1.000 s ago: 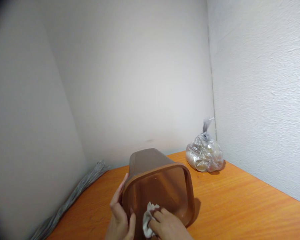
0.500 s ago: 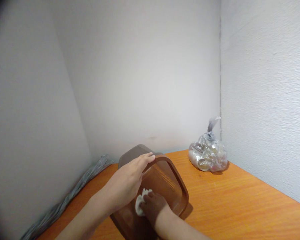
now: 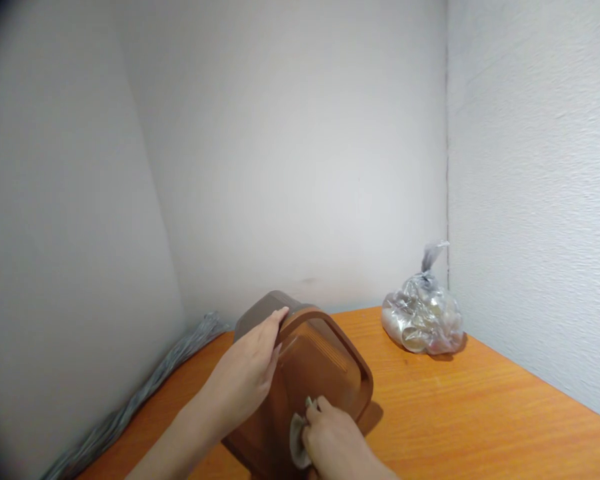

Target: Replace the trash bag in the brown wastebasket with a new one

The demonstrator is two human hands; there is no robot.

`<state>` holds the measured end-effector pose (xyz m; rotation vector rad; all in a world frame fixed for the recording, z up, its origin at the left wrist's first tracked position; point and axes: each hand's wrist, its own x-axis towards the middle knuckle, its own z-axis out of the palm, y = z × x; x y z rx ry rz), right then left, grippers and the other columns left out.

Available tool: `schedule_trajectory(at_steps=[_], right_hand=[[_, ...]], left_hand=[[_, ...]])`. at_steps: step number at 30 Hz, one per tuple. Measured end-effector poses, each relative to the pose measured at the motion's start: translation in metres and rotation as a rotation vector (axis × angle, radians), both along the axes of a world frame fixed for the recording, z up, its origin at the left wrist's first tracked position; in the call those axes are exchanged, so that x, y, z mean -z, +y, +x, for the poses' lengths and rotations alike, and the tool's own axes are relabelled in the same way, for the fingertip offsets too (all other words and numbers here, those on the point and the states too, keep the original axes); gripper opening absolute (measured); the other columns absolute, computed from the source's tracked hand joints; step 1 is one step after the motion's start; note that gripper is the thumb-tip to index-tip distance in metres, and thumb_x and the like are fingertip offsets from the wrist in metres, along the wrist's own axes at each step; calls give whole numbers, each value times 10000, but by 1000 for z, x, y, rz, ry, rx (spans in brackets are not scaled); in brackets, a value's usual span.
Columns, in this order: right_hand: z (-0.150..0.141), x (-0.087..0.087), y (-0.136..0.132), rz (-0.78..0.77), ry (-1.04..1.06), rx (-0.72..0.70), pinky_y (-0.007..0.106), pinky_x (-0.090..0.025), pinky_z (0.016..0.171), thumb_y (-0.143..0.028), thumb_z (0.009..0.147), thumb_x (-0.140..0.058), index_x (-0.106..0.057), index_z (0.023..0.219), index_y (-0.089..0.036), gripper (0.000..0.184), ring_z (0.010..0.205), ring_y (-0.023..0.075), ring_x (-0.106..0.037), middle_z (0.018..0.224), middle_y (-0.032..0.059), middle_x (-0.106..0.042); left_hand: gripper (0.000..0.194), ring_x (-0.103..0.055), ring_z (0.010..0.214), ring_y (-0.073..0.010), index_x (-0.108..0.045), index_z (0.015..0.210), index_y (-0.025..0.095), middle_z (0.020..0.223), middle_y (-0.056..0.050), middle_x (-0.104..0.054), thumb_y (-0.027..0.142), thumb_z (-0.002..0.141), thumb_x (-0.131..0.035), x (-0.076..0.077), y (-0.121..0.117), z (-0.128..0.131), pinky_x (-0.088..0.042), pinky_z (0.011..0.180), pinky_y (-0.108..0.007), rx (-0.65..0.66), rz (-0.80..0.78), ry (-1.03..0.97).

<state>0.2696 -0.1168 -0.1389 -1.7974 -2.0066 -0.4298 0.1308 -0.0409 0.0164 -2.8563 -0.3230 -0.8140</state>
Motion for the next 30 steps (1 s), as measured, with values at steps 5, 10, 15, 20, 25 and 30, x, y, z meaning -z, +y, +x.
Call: schedule_trajectory(at_steps=[5, 10, 15, 20, 25, 30], right_hand=[[15, -50, -58, 328, 188, 53, 344, -540, 876, -145, 932, -453, -654, 1120, -234, 289, 1017, 226, -649, 1129, 93, -668], [30, -109, -55, 763, 87, 87, 452, -469, 1043, -168, 957, -482, -583, 1160, -225, 233, 1247, 266, -542, 1348, 120, -570], [25, -117, -4, 700, 6, -14, 444, -463, 1047, -54, 915, -482, -548, 1240, -143, 343, 1270, 256, -534, 1365, 146, -601], [39, -92, 16, 753, 149, -55, 406, -478, 990, -33, 908, -465, -566, 989, -203, 214, 1197, 220, -589, 1283, 98, -656], [74, -57, 5, 741, 272, 51, 474, -434, 1058, -54, 898, -432, -550, 1162, -206, 327, 1258, 247, -548, 1336, 115, -608], [87, -9, 4, 615, 681, 173, 464, -517, 934, -250, 959, -449, -443, 1221, -224, 263, 1072, 266, -650, 1146, 114, -657]], left_hand=[[505, -408, 1431, -264, -300, 1493, 126, 1524, -199, -436, 139, 989, -326, 21, 25, -1, -388, 1165, -502, 3, -185, -235], [518, -393, 1438, -226, -267, 1511, 218, 1541, -133, -419, 193, 1002, -360, 48, 31, -3, -348, 1188, -480, 59, -349, -431], [530, -364, 1448, -231, -248, 1506, 230, 1548, -129, -382, 179, 989, -349, 74, 31, -10, -316, 1200, -498, 73, -468, -511], [509, -343, 1456, -275, -212, 1494, 206, 1552, -179, -338, 276, 1009, -351, 89, 35, -31, -298, 1196, -556, -5, -571, -499], [493, -383, 1434, -286, -218, 1462, 229, 1539, -177, -353, 326, 999, -357, 98, 35, -46, -305, 1192, -553, -59, -595, -564], [505, -393, 1426, -297, -202, 1443, 222, 1529, -189, -334, 298, 976, -381, 105, 31, -40, -325, 1176, -572, -85, -555, -541]])
